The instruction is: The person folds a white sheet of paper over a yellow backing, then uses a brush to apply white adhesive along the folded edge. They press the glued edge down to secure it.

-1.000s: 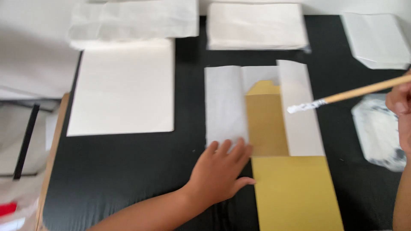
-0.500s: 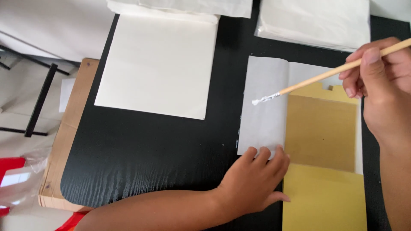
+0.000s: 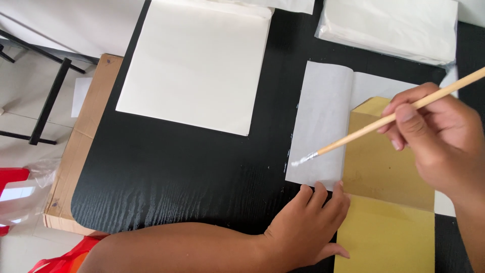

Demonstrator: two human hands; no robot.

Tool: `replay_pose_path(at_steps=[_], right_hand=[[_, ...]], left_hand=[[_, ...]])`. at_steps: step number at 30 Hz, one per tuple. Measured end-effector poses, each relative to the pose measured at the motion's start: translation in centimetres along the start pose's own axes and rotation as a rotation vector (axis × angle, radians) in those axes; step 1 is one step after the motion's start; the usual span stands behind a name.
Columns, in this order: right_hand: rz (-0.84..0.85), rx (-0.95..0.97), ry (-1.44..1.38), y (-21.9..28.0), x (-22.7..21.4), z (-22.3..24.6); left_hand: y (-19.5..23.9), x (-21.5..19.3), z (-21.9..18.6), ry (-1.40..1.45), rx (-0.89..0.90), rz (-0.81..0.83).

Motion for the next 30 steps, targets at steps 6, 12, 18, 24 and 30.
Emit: replay_pose_path(at_steps=[6,12,18,24,30], right_hand=[[0.07,0.047,0.032,0.6,1.3,0.6],[0.106,0.059,0.08,0.9,2.2,0.6],[0.143,0.058,0.096,1.1,3.0,0.7],[0.132,0.078,0.114,1.3,3.2,-0.2],[0.097,0.03,0.061,1.0,2.8,1.0]], left_hand=[[0.6,0.6,-0.6,-0.02,-0.02,0.005],[1.0,1.1,-1.0,-0.032,-0.025,0.018],[1.2,1.5,-1.4,-0.038,-0.021,0.02],[1.6,2.3,-2.1,-0.06,0.003,0.034],[1.7,2.3,-2.0,-0.086,0.011,0.017]])
Point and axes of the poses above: each hand's wrist, its own y-axis away from the middle knuckle, its own x-axis out of the palm, z = x × y, the point moved 9 cm from there along -y, towards the middle knuckle, and after that the axes turned 15 degrees about -z, right-handed, at the moved point
